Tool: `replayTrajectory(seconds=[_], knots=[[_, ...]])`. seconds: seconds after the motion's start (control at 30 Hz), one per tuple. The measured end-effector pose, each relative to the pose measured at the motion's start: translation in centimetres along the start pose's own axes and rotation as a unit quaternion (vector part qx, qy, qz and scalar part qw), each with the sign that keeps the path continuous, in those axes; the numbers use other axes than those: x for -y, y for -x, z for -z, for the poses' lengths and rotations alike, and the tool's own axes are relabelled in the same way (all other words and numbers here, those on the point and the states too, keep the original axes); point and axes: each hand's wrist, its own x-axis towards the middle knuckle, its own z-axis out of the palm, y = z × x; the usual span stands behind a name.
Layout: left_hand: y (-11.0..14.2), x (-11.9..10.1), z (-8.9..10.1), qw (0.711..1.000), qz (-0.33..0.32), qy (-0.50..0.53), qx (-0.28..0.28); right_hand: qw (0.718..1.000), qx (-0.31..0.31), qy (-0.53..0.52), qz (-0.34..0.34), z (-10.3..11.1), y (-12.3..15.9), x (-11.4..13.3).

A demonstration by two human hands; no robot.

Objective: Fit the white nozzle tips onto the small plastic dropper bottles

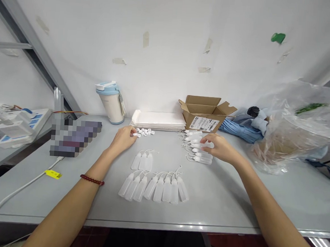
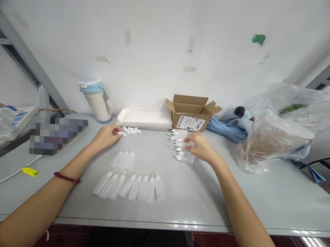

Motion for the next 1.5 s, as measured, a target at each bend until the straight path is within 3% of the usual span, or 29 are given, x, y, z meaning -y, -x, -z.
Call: replayTrajectory(seconds=[0.1,0.2,0.27,0.33,0.4,0.57,0.73,0.87,0.97,1.13,1.2,1.33,1.5], knots=[[0.2,-0.8,0.6,1.000,0.013,0.021,-0.012,0.999,-0.045,-0.001,0.018,0.1,0.0,0.6],[0.6,-2.0,1.1,0.994,0.015,0.104,-0.033,0.996,-0.074,-0.039,0.025,0.5,0.5,2.8],[1.0,-3.0,1.3,0.979,0.019,0.199,-0.033,0.992,0.033,-0.120,0.018,0.7,1.3,4.9],[1.6,-4.0,1.4,0.958,0.026,0.286,-0.009,0.963,0.191,-0.184,0.050,0.6,2.3,7.2],[2.1,-4.9,1.3,0.940,0.022,0.341,0.016,0.935,0.285,-0.191,0.087,0.0,3.4,9.2],[3.0,-6.6,1.1,0.917,0.028,0.390,0.073,0.945,0.270,-0.145,0.114,-1.4,4.5,10.9],[3.9,-8.0,1.4,0.896,0.055,0.415,0.147,0.932,0.341,-0.111,0.062,-1.3,3.7,10.1],[4.6,-8.8,1.7,0.878,0.066,0.427,0.207,0.937,0.336,-0.088,0.045,-1.0,3.0,9.1],[4.9,-9.1,1.9,0.859,0.075,0.441,0.248,0.932,0.331,-0.143,0.031,-0.6,2.8,8.6],[5.1,-9.3,2.1,0.815,0.094,0.494,0.287,0.933,0.205,-0.294,0.012,-0.7,2.5,8.8],[5.1,-9.3,1.9,0.792,0.098,0.528,0.290,0.926,0.179,-0.333,0.009,-1.4,2.4,9.1],[5.3,-9.4,1.5,0.761,0.100,0.592,0.246,0.908,0.183,-0.375,0.020,-2.5,2.3,9.6],[5.4,-9.6,1.3,0.750,0.095,0.601,0.259,0.909,0.170,-0.379,0.017,-2.6,2.4,9.8]])
